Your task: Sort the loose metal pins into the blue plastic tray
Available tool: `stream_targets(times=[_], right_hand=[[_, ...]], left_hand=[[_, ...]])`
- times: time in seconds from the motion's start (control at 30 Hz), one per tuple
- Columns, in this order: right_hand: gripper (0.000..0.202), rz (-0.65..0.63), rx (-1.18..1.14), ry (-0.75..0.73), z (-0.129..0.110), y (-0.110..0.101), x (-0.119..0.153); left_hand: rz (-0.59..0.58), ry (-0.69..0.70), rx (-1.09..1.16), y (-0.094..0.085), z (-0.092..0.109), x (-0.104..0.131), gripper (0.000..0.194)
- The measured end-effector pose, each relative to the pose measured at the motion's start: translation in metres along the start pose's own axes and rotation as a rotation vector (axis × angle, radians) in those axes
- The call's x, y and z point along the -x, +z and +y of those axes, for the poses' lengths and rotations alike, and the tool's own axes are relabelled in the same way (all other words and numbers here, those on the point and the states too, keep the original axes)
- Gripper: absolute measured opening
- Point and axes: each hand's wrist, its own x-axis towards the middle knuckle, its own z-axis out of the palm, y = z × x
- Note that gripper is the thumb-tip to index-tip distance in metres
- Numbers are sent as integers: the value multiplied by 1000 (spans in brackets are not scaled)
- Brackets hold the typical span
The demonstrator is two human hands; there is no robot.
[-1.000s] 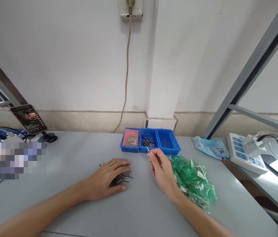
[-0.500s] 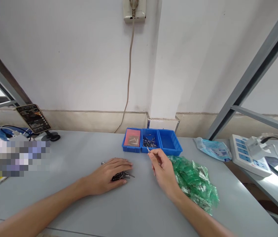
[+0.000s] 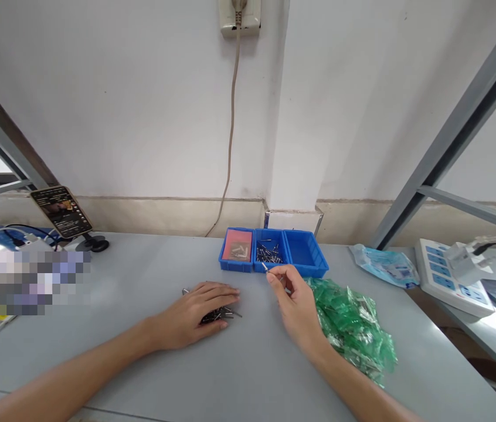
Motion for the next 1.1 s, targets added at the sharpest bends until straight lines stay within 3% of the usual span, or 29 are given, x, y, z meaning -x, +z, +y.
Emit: stream_targets(times=[0.4,0.57,0.93,1.1], right_hand=[[42,-133,-94,49,0,2,-1],[43,-120,-87,43,0,4,-3],[38,-95,-36,-16,8,4,-6],[38,-190,-59,20,6,11,-2]], left_hand=[[-9,-1,-21,1,0,-1,49],[-5,7,-57,3,-2,0,44],[53,7,-318,8,5,-4,47],[42,-14,-371,7,5,-6,40]])
